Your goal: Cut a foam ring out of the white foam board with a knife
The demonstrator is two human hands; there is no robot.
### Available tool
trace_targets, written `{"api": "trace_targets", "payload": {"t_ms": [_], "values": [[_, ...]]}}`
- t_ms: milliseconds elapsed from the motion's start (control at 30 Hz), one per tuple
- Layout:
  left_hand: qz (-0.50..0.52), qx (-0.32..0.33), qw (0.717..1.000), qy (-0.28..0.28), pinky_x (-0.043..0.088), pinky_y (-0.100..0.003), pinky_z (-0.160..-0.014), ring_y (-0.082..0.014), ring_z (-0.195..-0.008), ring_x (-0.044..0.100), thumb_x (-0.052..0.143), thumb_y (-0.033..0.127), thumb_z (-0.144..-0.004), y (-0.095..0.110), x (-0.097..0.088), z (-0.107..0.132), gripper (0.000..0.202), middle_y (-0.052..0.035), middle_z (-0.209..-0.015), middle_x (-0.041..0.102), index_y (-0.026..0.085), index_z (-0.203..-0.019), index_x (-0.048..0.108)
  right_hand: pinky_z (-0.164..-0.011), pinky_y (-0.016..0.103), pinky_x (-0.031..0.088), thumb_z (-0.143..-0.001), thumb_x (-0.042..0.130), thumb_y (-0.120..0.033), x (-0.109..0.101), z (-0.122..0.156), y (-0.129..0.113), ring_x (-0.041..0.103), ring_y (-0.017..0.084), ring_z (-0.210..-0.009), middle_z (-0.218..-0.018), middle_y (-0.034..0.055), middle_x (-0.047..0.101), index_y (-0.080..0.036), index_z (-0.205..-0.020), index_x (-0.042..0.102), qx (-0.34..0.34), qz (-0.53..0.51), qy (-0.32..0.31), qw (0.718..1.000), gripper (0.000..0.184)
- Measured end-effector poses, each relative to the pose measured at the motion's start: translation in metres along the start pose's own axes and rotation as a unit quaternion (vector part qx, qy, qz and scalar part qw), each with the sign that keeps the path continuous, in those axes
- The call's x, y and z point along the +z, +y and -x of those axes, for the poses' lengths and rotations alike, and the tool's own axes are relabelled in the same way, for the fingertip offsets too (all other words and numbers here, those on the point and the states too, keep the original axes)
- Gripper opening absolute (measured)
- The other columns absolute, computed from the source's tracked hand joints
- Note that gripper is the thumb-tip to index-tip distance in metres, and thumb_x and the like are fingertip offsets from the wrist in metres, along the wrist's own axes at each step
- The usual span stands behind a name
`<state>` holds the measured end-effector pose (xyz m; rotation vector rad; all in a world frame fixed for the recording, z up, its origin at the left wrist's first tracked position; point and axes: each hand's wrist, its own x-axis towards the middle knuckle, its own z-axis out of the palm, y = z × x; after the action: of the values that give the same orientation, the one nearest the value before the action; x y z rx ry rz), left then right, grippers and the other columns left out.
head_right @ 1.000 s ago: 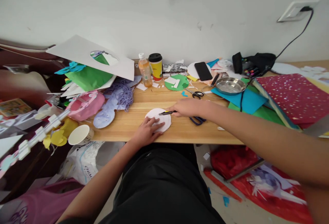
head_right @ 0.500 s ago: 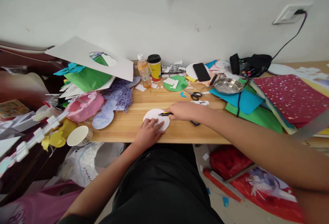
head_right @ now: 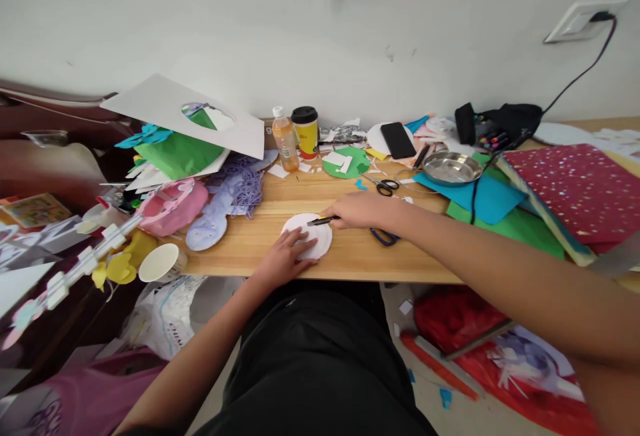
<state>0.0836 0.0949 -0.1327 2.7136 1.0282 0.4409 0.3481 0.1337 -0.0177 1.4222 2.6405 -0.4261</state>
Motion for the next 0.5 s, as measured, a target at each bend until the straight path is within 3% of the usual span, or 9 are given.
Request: {"api": "trace_targets", "payload": {"t_ms": [267, 500], "values": [[-0.005, -0.015, 1.000, 0.005, 0.033, -0.055, -0.120, -0.0335, -0.142, 0.045, 0.061, 0.052, -0.095, 0.006, 0.005, -0.002, 0.053, -0.0128, -0.145, 0.057, 0.026, -0.141, 0.061, -0.060, 0.032, 0.040, -0.097, 0.048, -0.029, 0.005, 0.008, -0.011, 0.071, 0.029, -0.077, -0.094, 0.0127, 0.078, -0.030, -0.135, 0.066, -0.012, 0.040, -0.029, 0.999, 0.042], [-0.003, -0.014, 1.000, 0.013, 0.034, -0.052, -0.120, -0.0320, -0.142, 0.045, 0.063, 0.053, -0.094, 0.005, 0.006, -0.003, 0.055, -0.0119, -0.143, 0.060, 0.025, -0.141, 0.061, -0.059, 0.028, 0.037, -0.098, 0.049, -0.032, 0.008, 0.010, -0.009, 0.070, 0.024, -0.075, -0.097, 0.0117, 0.078, -0.030, -0.146, 0.056, -0.003, 0.081, -0.042, 0.996, 0.048]]}}
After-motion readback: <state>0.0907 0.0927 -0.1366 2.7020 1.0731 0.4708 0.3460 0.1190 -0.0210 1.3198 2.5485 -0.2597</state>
